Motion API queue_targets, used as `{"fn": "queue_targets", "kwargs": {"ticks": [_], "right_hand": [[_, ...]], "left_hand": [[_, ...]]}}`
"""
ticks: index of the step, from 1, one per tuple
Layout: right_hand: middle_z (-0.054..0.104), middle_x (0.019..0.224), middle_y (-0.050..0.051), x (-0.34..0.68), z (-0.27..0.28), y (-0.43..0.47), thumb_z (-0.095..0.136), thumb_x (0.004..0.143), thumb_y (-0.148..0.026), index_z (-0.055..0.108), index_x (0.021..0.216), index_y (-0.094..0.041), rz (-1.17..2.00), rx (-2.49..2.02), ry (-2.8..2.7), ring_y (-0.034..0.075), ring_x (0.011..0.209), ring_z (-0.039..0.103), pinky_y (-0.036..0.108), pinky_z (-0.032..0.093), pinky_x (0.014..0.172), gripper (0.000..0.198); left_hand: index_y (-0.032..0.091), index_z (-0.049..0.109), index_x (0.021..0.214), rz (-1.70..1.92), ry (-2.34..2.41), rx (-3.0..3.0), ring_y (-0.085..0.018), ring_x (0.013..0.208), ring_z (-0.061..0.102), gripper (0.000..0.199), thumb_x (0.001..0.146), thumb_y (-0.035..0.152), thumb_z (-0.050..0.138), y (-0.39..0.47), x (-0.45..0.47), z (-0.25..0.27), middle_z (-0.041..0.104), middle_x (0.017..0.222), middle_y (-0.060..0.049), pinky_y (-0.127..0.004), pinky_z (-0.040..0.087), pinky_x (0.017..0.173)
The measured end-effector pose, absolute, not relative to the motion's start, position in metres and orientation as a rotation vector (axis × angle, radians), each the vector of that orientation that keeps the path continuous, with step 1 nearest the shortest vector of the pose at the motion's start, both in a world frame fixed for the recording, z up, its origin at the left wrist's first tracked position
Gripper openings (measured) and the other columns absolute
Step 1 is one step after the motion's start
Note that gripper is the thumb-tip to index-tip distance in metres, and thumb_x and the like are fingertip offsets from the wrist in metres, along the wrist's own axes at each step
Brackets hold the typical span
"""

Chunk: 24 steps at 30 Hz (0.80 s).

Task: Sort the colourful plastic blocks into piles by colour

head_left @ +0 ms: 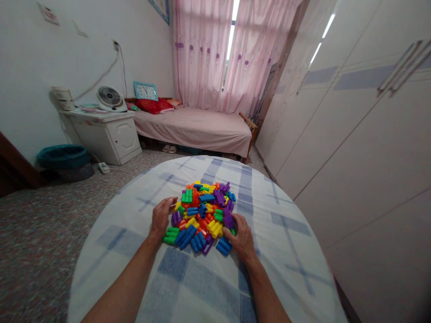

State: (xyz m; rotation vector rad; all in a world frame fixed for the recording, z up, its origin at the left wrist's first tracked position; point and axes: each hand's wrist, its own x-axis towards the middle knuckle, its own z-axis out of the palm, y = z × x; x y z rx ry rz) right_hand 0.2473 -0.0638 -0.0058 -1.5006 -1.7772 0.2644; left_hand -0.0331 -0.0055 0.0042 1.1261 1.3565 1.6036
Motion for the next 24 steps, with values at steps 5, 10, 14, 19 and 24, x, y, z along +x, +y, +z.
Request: {"fn": "queue_targets", "kwargs": {"ticks": [5, 10, 14, 19, 24], "right_hand": [[0.055, 0.125, 0.01, 0.2476, -0.011, -0.0653, 0.059, 0.077, -0.037, 0.051, 0.124, -0.02, 0.237, -1.506, -1.806, 0.025, 0.117, 0.05, 0.042, 0.041, 0.097, 0.051], [0.055, 0.128, 0.011, 0.2465, -0.0121, -0.0682, 0.057, 0.078, -0.035, 0.052, 0.125, -0.019, 0.219, -1.549, -1.791, 0.026, 0.119, 0.049, 0.044, 0.04, 0.1, 0.05], [0.057, 0.124, 0.011, 0.2474, -0.0087, -0.0694, 0.053, 0.08, -0.03, 0.058, 0.117, -0.019, 0.255, -1.517, -1.758, 0.025, 0.115, 0.052, 0.042, 0.042, 0.098, 0.039], [0.058, 0.121, 0.01, 0.2486, -0.0051, -0.07, 0.052, 0.081, -0.03, 0.057, 0.116, -0.02, 0.29, -1.489, -1.748, 0.023, 0.113, 0.053, 0.041, 0.043, 0.097, 0.037], [0.058, 0.121, 0.01, 0.249, -0.0043, -0.0706, 0.052, 0.082, -0.033, 0.056, 0.117, -0.019, 0.308, -1.466, -1.744, 0.023, 0.113, 0.053, 0.041, 0.042, 0.098, 0.038]], "left_hand": [[0.017, 0.069, 0.09, 1.523, 1.513, 1.359, -0.022, 0.097, 0.06, 0.039, 0.076, 0.049, 0.052, -0.0047, -0.0301, 0.0027, 0.069, 0.099, -0.007, -0.035, 0.043, 0.092], [0.015, 0.069, 0.09, 1.534, 1.553, 1.34, -0.022, 0.099, 0.06, 0.04, 0.077, 0.049, 0.051, -0.0041, -0.0297, 0.0006, 0.068, 0.101, -0.008, -0.034, 0.042, 0.093], [0.015, 0.069, 0.09, 1.517, 1.567, 1.361, -0.022, 0.098, 0.06, 0.039, 0.077, 0.048, 0.05, -0.0039, -0.0291, 0.0005, 0.068, 0.1, -0.008, -0.034, 0.042, 0.092], [0.015, 0.068, 0.09, 1.534, 1.584, 1.363, -0.021, 0.098, 0.06, 0.04, 0.077, 0.048, 0.049, -0.0041, -0.0285, 0.002, 0.068, 0.1, -0.008, -0.033, 0.043, 0.092], [0.015, 0.067, 0.087, 1.586, 1.642, 1.373, -0.022, 0.099, 0.059, 0.039, 0.076, 0.047, 0.049, -0.003, -0.0285, 0.001, 0.067, 0.101, -0.009, -0.033, 0.042, 0.093]]}}
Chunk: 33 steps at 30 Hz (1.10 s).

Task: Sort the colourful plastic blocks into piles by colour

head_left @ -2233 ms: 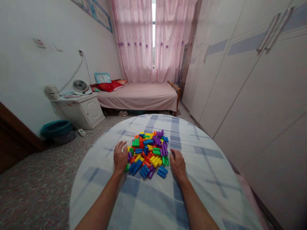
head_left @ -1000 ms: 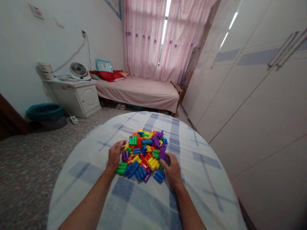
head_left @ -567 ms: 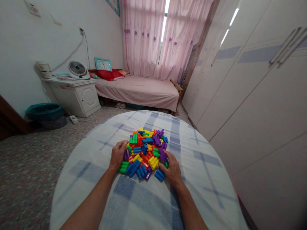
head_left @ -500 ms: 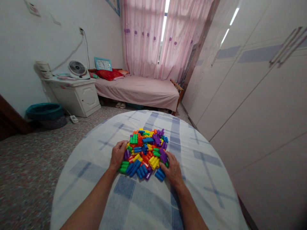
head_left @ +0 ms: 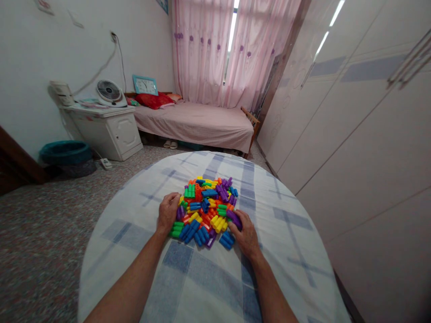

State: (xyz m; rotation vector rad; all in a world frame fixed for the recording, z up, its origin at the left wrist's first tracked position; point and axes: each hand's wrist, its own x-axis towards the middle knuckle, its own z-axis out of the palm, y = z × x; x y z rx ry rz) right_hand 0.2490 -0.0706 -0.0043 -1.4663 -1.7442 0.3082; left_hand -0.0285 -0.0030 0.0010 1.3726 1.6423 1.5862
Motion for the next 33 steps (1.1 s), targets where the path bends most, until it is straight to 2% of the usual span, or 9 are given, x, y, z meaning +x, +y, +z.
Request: {"fn": "queue_targets", "kwargs": {"ticks": [7, 14, 26, 33], "right_hand": [[0.057, 0.121, 0.01, 0.248, -0.003, -0.071, 0.053, 0.081, -0.033, 0.056, 0.117, -0.019, 0.333, -1.451, -1.727, 0.023, 0.115, 0.052, 0.041, 0.041, 0.099, 0.039], [0.063, 0.106, 0.008, 0.247, 0.007, -0.073, 0.053, 0.08, -0.033, 0.059, 0.109, -0.018, 0.387, -1.48, -1.57, 0.021, 0.099, 0.058, 0.036, 0.046, 0.09, 0.034], [0.061, 0.112, 0.009, 0.253, 0.009, -0.076, 0.054, 0.08, -0.034, 0.055, 0.118, -0.018, 0.46, -1.453, -1.655, 0.022, 0.104, 0.057, 0.038, 0.045, 0.093, 0.041], [0.058, 0.119, 0.007, 0.271, 0.013, -0.079, 0.053, 0.072, -0.019, 0.052, 0.125, -0.02, 0.676, -1.352, -1.784, 0.021, 0.11, 0.055, 0.039, 0.042, 0.098, 0.053]], "left_hand": [[0.018, 0.066, 0.087, 1.45, 1.617, 1.555, -0.021, 0.092, 0.06, 0.031, 0.076, 0.042, 0.05, -0.004, -0.027, -0.002, 0.066, 0.096, -0.006, -0.033, 0.045, 0.088], [0.017, 0.066, 0.086, 1.453, 1.627, 1.556, -0.021, 0.091, 0.06, 0.033, 0.076, 0.042, 0.048, -0.004, -0.027, 0.0, 0.066, 0.095, -0.007, -0.032, 0.046, 0.085], [0.017, 0.066, 0.088, 1.43, 1.628, 1.574, -0.02, 0.092, 0.06, 0.031, 0.079, 0.04, 0.047, -0.003, -0.028, -0.003, 0.065, 0.096, -0.007, -0.031, 0.045, 0.086], [0.017, 0.065, 0.089, 1.433, 1.623, 1.579, -0.019, 0.092, 0.06, 0.031, 0.08, 0.039, 0.046, -0.004, -0.028, -0.001, 0.065, 0.096, -0.007, -0.031, 0.045, 0.085]]}}
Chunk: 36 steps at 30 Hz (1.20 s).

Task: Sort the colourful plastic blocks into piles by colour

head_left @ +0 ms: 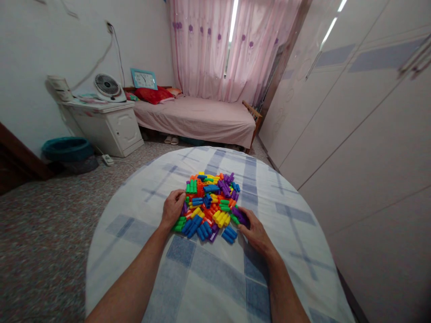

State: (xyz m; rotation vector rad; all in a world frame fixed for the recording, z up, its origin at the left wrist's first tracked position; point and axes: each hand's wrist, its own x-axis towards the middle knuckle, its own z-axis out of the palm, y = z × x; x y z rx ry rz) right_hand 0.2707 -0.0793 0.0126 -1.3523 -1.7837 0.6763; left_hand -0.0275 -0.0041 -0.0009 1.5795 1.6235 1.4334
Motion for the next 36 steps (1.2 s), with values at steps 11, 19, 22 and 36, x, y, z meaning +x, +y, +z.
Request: {"fn": "queue_targets", "kwargs": {"ticks": [11, 19, 22, 36], "right_hand": [[0.061, 0.116, 0.007, 0.2724, 0.0145, -0.0789, 0.054, 0.072, -0.02, 0.057, 0.119, -0.018, 0.648, -1.442, -1.759, 0.021, 0.107, 0.056, 0.038, 0.043, 0.095, 0.047], [0.063, 0.11, 0.007, 0.2689, 0.011, -0.0775, 0.057, 0.072, -0.023, 0.058, 0.116, -0.019, 0.522, -1.506, -1.743, 0.021, 0.102, 0.057, 0.038, 0.044, 0.092, 0.044], [0.062, 0.11, 0.007, 0.2684, 0.011, -0.0778, 0.057, 0.073, -0.023, 0.058, 0.116, -0.018, 0.506, -1.514, -1.755, 0.022, 0.103, 0.057, 0.039, 0.044, 0.093, 0.044], [0.059, 0.114, 0.008, 0.2695, 0.0112, -0.0787, 0.052, 0.074, -0.021, 0.055, 0.119, -0.018, 0.479, -1.484, -1.822, 0.021, 0.106, 0.055, 0.038, 0.043, 0.095, 0.045]], "left_hand": [[0.017, 0.065, 0.088, 1.434, 1.628, 1.578, -0.019, 0.091, 0.06, 0.031, 0.079, 0.04, 0.047, -0.003, -0.0281, -0.0022, 0.065, 0.095, -0.006, -0.031, 0.045, 0.086], [0.017, 0.065, 0.088, 1.422, 1.643, 1.584, -0.02, 0.093, 0.059, 0.031, 0.079, 0.04, 0.046, -0.0034, -0.0284, -0.0024, 0.065, 0.096, -0.007, -0.032, 0.045, 0.087], [0.017, 0.065, 0.088, 1.416, 1.647, 1.591, -0.02, 0.092, 0.059, 0.032, 0.079, 0.04, 0.046, -0.0033, -0.0285, -0.0023, 0.065, 0.096, -0.007, -0.033, 0.044, 0.086], [0.018, 0.065, 0.088, 1.413, 1.658, 1.602, -0.019, 0.092, 0.059, 0.03, 0.079, 0.038, 0.045, -0.0046, -0.028, -0.0004, 0.065, 0.096, -0.006, -0.031, 0.045, 0.086]]}}
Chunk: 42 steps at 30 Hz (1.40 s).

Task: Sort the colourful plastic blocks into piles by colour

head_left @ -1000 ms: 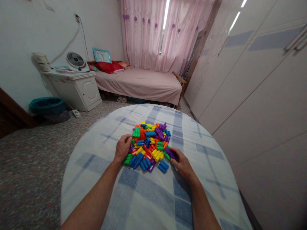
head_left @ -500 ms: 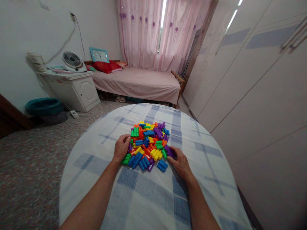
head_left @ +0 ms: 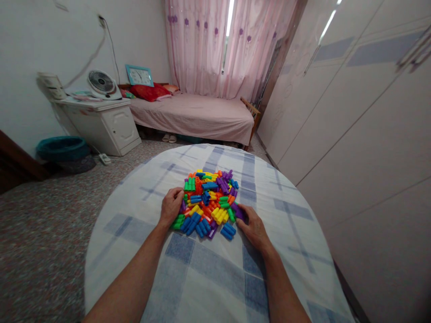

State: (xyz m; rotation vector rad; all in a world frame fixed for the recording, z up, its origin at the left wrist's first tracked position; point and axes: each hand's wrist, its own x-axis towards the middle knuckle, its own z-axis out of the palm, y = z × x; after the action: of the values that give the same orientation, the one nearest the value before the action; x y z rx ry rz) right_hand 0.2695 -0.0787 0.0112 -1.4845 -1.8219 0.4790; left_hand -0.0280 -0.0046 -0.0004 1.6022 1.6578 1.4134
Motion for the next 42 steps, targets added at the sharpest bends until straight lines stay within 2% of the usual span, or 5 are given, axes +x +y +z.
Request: {"fn": "queue_targets", "kwargs": {"ticks": [13, 25, 35, 39, 42], "right_hand": [[0.061, 0.114, 0.008, 0.269, 0.009, -0.076, 0.054, 0.076, -0.027, 0.055, 0.119, -0.018, 0.482, -1.502, -1.708, 0.022, 0.103, 0.056, 0.038, 0.044, 0.092, 0.043], [0.058, 0.104, 0.013, 0.341, 0.0, -0.073, 0.051, 0.074, -0.036, 0.055, 0.112, -0.014, -0.154, -1.909, -1.198, 0.026, 0.097, 0.051, 0.039, 0.041, 0.087, 0.044], [0.06, 0.095, 0.011, 0.334, 0.002, -0.074, 0.048, 0.076, -0.034, 0.06, 0.105, -0.015, -0.259, -1.966, -1.138, 0.026, 0.092, 0.051, 0.037, 0.04, 0.082, 0.036], [0.062, 0.087, 0.007, 0.329, 0.004, -0.076, 0.044, 0.078, -0.031, 0.061, 0.103, -0.017, -0.111, -2.011, -1.105, 0.022, 0.079, 0.054, 0.034, 0.041, 0.074, 0.034], [0.063, 0.092, 0.009, 0.325, -0.001, -0.077, 0.043, 0.078, -0.03, 0.061, 0.104, -0.017, -0.073, -1.984, -1.186, 0.022, 0.082, 0.056, 0.033, 0.042, 0.074, 0.035]], "left_hand": [[0.017, 0.066, 0.088, 1.403, 1.668, 1.611, -0.02, 0.091, 0.06, 0.031, 0.08, 0.039, 0.045, -0.004, -0.029, -0.002, 0.066, 0.095, -0.007, -0.031, 0.046, 0.085], [0.018, 0.066, 0.088, 1.415, 1.662, 1.604, -0.019, 0.091, 0.06, 0.031, 0.08, 0.039, 0.046, -0.004, -0.029, -0.002, 0.066, 0.096, -0.006, -0.032, 0.046, 0.086], [0.018, 0.066, 0.086, 1.412, 1.66, 1.607, -0.019, 0.091, 0.06, 0.031, 0.079, 0.039, 0.045, -0.004, -0.028, -0.001, 0.066, 0.096, -0.006, -0.031, 0.046, 0.085], [0.018, 0.066, 0.086, 1.417, 1.659, 1.607, -0.02, 0.091, 0.06, 0.031, 0.079, 0.04, 0.046, -0.004, -0.028, -0.001, 0.066, 0.095, -0.006, -0.032, 0.046, 0.085], [0.018, 0.066, 0.087, 1.416, 1.663, 1.606, -0.02, 0.092, 0.06, 0.03, 0.079, 0.039, 0.046, -0.004, -0.028, -0.001, 0.066, 0.095, -0.006, -0.032, 0.046, 0.086]]}}
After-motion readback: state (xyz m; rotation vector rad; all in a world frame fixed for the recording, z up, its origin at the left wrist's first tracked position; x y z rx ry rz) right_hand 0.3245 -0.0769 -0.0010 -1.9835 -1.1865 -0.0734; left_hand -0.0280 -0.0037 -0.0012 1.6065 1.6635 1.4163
